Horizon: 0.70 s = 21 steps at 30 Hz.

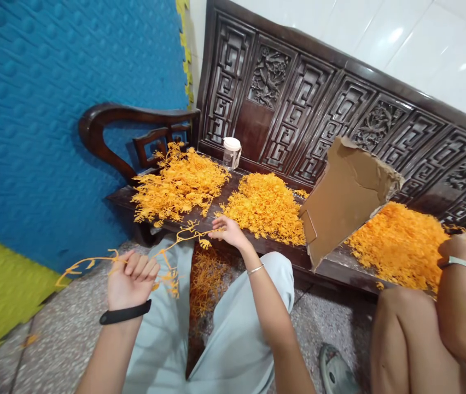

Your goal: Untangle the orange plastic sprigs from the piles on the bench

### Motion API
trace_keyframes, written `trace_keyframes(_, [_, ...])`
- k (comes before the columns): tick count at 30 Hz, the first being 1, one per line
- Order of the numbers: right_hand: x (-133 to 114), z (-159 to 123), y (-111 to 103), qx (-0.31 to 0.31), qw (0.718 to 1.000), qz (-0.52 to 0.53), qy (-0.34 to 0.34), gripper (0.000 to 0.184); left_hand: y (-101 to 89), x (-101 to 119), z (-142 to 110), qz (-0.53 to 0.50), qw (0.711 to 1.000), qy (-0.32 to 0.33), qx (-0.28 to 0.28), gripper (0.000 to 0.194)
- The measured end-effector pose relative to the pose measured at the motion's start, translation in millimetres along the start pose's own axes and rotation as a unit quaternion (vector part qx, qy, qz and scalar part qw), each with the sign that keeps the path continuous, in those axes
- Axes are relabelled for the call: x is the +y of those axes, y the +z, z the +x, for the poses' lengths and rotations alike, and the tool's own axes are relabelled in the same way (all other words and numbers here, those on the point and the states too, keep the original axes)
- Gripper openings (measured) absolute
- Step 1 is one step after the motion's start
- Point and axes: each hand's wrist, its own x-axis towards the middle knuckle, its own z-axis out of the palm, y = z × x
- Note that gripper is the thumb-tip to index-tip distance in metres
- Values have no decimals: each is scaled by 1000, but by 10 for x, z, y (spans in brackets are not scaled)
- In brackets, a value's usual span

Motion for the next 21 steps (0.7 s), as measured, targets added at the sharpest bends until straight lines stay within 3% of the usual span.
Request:
trace_keyframes(4, [-69, -25, 39, 56, 991, -44, -111, 30, -4, -83, 14, -6, 1000, -6, -7, 41])
trace_keyframes(10, [-138, -59, 14, 80, 945, -218, -231, 15, -21, -68, 41, 1, 1000, 2, 11, 41])
trace_keyframes(13, [-113, -40, 0, 113, 942, -223, -223, 17, -28, -37, 50, 4, 1000, 12, 12, 41])
trace_keyframes(21, [19, 66, 12, 128, 974, -100, -157, 27, 15, -102, 27, 0, 1000, -6, 11, 44])
